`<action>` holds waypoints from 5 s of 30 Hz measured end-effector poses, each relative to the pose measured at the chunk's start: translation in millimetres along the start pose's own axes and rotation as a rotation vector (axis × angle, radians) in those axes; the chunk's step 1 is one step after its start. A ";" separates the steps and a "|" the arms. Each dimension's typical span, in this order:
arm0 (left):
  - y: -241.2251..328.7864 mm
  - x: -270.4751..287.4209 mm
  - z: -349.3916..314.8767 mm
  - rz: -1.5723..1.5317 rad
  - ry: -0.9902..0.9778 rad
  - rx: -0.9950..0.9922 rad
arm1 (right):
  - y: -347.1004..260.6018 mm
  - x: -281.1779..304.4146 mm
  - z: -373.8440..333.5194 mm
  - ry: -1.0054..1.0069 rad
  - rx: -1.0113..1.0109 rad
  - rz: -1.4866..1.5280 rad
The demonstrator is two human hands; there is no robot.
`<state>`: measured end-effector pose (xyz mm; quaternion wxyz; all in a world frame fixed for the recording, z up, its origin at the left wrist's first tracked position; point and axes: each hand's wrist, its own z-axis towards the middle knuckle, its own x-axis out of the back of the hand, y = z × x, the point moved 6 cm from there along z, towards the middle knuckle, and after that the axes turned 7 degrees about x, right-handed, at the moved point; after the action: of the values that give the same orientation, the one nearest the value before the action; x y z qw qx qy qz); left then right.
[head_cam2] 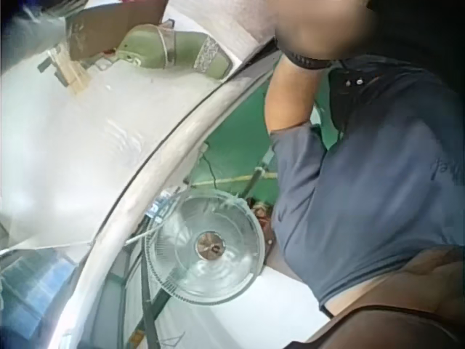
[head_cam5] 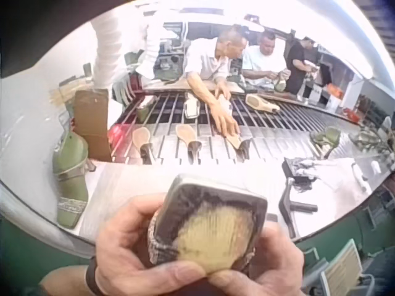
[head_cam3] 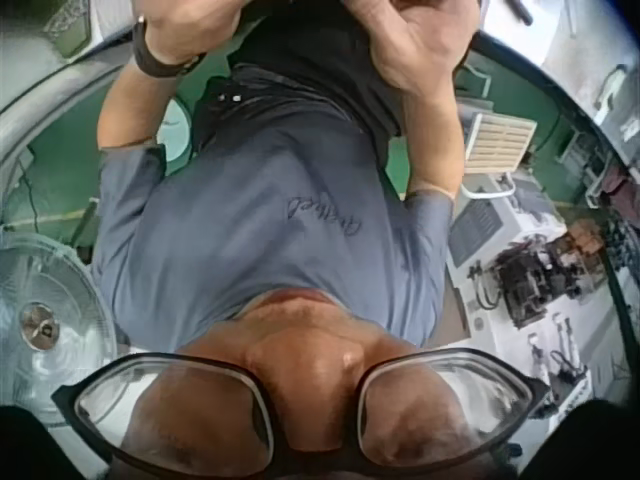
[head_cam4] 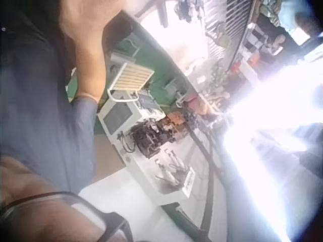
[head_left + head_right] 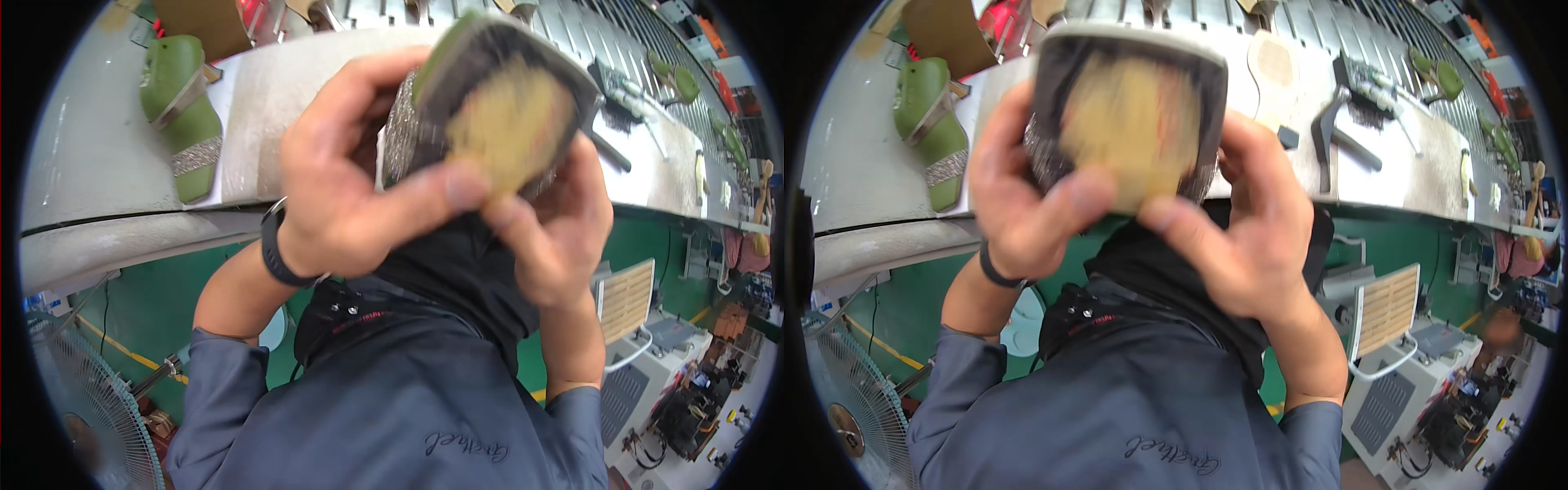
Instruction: The person picks up a green high-heeled shoe from an assembly line and uses a brush to apply a substance to the sole. The person then presses a tan sole piece onto the bottom of the shoe, secures it by hand, and uses a hammer to tap around the edges. A syringe is then used to apply a liquid along the seam between the sole and the shoe body.
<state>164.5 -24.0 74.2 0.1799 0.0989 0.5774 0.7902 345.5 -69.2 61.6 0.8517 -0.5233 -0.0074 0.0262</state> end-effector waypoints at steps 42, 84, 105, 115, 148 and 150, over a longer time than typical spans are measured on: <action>-1.6 71.3 99.7 -0.453 0.117 0.041 | 104.1 68.8 25.1 0.430 -0.233 -0.004; 22.5 -11.6 25.5 -0.465 -0.238 0.073 | -37.8 -31.3 -5.7 -0.012 -0.286 0.166; 26.3 -17.7 21.0 -0.477 -0.277 0.032 | -41.3 -23.8 -9.5 -0.009 -0.283 0.140; 51.7 -8.4 13.2 -0.240 -0.233 0.216 | -46.7 -29.8 -12.6 -0.074 -0.307 0.075; 19.8 -22.8 82.3 -0.134 -0.076 0.006 | -19.3 26.4 23.4 0.167 -0.375 0.311; 19.8 -24.2 84.4 -0.089 -0.124 0.026 | -17.0 29.9 22.6 0.166 -0.369 0.304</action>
<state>214.0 35.1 120.6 0.2487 0.1242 0.5794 0.7662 375.1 -55.1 86.6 0.7257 -0.6653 0.1369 0.1092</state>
